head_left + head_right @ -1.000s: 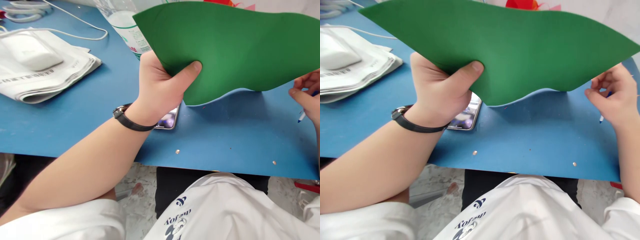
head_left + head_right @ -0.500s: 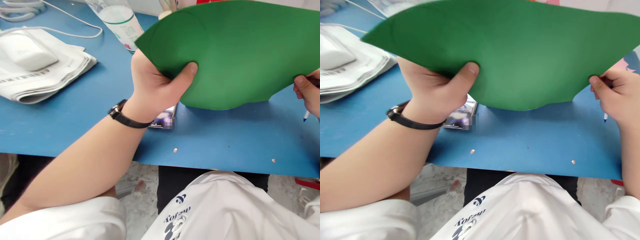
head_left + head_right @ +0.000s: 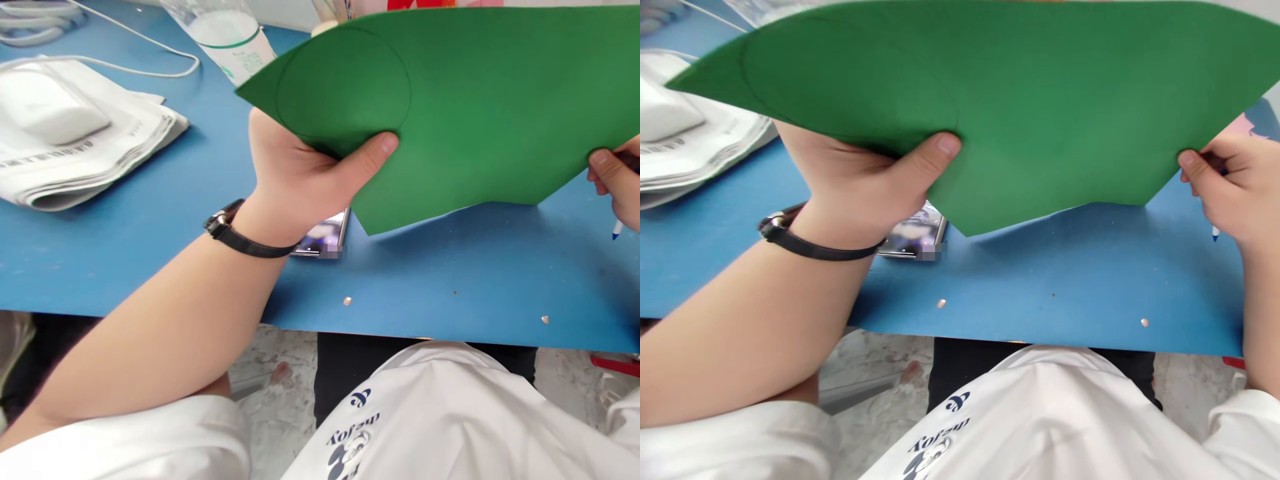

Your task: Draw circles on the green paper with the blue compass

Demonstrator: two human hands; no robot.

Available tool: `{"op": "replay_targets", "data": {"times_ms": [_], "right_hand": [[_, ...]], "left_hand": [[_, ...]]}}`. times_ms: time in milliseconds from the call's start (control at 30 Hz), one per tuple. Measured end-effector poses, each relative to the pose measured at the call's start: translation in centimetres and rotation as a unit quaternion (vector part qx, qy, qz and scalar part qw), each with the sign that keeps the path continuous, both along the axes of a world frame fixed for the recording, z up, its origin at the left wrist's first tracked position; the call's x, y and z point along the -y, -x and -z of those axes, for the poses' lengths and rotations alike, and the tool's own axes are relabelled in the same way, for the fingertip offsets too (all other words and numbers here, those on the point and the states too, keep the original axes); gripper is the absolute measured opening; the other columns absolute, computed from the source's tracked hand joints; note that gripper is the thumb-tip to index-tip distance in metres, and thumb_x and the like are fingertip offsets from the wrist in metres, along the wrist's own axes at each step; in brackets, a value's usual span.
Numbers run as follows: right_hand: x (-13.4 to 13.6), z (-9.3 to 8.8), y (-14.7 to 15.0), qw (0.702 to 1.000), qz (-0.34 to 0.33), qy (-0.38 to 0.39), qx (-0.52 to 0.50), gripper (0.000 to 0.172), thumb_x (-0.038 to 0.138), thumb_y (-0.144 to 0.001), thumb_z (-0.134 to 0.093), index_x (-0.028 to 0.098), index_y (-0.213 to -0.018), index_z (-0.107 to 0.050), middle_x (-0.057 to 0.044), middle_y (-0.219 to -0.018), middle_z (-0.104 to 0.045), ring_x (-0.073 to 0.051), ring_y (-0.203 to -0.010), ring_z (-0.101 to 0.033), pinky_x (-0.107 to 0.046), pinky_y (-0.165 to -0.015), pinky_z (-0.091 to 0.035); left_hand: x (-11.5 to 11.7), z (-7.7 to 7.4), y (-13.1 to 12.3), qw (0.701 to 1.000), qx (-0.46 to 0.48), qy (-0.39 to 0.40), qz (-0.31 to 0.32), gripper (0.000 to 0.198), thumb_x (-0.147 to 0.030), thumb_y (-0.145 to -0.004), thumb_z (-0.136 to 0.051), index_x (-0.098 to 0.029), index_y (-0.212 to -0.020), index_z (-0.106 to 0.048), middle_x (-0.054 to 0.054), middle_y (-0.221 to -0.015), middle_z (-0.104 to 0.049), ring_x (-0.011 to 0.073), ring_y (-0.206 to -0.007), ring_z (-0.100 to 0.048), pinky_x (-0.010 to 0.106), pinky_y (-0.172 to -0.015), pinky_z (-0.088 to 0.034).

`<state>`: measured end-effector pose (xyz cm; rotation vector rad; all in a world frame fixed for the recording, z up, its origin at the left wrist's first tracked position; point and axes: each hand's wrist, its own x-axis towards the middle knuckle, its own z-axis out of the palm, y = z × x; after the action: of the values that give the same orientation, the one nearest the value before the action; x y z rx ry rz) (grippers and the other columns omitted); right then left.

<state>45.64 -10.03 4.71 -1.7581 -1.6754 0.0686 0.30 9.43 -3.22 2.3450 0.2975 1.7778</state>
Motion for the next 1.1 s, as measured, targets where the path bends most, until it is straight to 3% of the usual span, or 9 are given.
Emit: {"op": "replay_targets", "data": {"times_ms": [100,167,267,433,567,667,833,967,1100], "right_hand": [[0.2,-0.4,0.4,1.0,-0.006,0.004,-0.007,0.053,0.073,-0.103,-0.089,0.023,-0.087,-0.08,-0.001,-0.068,-0.066,-0.012,-0.06,-0.056,-0.036,-0.063,-0.042],[0.3,-0.5,0.6,1.0,-0.014,-0.005,-0.009,0.056,0.077,-0.102,-0.092,0.023,-0.09,-0.081,-0.001,-0.068,-0.066,-0.013,-0.06,-0.057,-0.036,-0.063,-0.042],[0.2,-0.4,0.7,0.998,-0.033,-0.04,-0.02,0.06,0.081,-0.103,-0.094,0.023,-0.091,-0.082,0.0,-0.068,-0.067,-0.012,-0.057,-0.054,-0.036,-0.061,-0.042],[0.2,-0.3,0.7,0.995,-0.064,-0.041,-0.057,0.061,0.079,-0.097,-0.103,0.023,-0.086,-0.081,0.0,-0.065,-0.066,-0.012,-0.055,-0.055,-0.036,-0.054,-0.038],[0.2,-0.4,0.9,0.995,-0.055,-0.007,-0.088,0.064,0.081,-0.089,-0.107,0.023,-0.083,-0.082,0.001,-0.06,-0.065,-0.013,-0.049,-0.055,-0.036,-0.048,-0.039],[0.3,-0.5,1.0,0.994,-0.059,-0.004,-0.092,0.067,0.085,-0.087,-0.108,0.024,-0.079,-0.081,0.0,-0.058,-0.066,-0.014,-0.048,-0.056,-0.036,-0.048,-0.04],[0.4,-0.3,1.1,0.993,-0.061,0.007,-0.101,0.066,0.084,-0.09,-0.107,0.025,-0.077,-0.081,0.0,-0.061,-0.07,-0.014,-0.049,-0.058,-0.035,-0.047,-0.042],[0.5,0.0,1.1,0.992,-0.063,0.007,-0.104,0.059,0.082,-0.091,-0.108,0.026,-0.09,-0.09,0.001,-0.064,-0.072,-0.014,-0.05,-0.06,-0.035,-0.049,-0.044],[0.4,0.3,0.8,0.991,-0.071,0.0,-0.112,0.069,0.095,-0.091,-0.103,0.027,-0.091,-0.09,0.002,-0.064,-0.069,-0.014,-0.051,-0.057,-0.036,-0.049,-0.043]], "left_hand": [[0.4,-0.1,-0.2,1.0,0.009,0.011,0.014,0.06,-0.074,-0.113,-0.092,-0.034,-0.158,-0.09,0.002,-0.153,-0.094,0.04,-0.143,-0.094,0.07,-0.132,-0.075],[0.5,-0.1,-0.5,0.999,0.016,0.023,0.026,0.064,-0.078,-0.112,-0.092,-0.036,-0.16,-0.09,0.001,-0.156,-0.094,0.0389,-0.146,-0.093,0.066,-0.133,-0.075],[0.6,-0.4,-0.7,0.998,0.012,0.042,0.038,0.073,-0.089,-0.109,-0.09,-0.035,-0.157,-0.092,0.001,-0.157,-0.094,0.0395,-0.149,-0.092,0.067,-0.136,-0.072],[0.1,-1.0,-0.3,0.997,0.007,0.061,0.047,0.057,-0.077,-0.109,-0.098,-0.032,-0.143,-0.098,0.002,-0.144,-0.097,0.0357,-0.133,-0.094,0.066,-0.137,-0.07],[-1.0,-1.1,0.5,0.986,-0.006,0.145,0.077,0.091,-0.091,-0.086,-0.112,-0.028,-0.15,-0.096,0.008,-0.148,-0.095,0.0411,-0.14,-0.089,0.07,-0.14,-0.068],[-1.4,-1.0,1.2,0.956,-0.053,0.26,0.122,0.108,-0.079,-0.076,-0.125,-0.032,-0.166,-0.089,0.011,-0.168,-0.089,0.0476,-0.161,-0.079,0.075,-0.148,-0.062],[-1.0,-0.2,1.1,0.94,-0.027,0.308,0.142,0.101,-0.074,-0.075,-0.126,-0.038,-0.161,-0.09,0.007,-0.166,-0.089,0.0489,-0.162,-0.078,0.081,-0.154,-0.054],[-1.1,0.6,0.4,0.939,0.002,0.303,0.161,0.093,-0.067,-0.078,-0.126,-0.042,-0.16,-0.092,0.007,-0.166,-0.09,0.0485,-0.161,-0.079,0.079,-0.152,-0.058],[-1.1,0.4,0.1,0.938,0.014,0.297,0.176,0.091,-0.071,-0.077,-0.125,-0.043,-0.157,-0.094,0.008,-0.163,-0.091,0.0492,-0.158,-0.082,0.08,-0.148,-0.062]]}}
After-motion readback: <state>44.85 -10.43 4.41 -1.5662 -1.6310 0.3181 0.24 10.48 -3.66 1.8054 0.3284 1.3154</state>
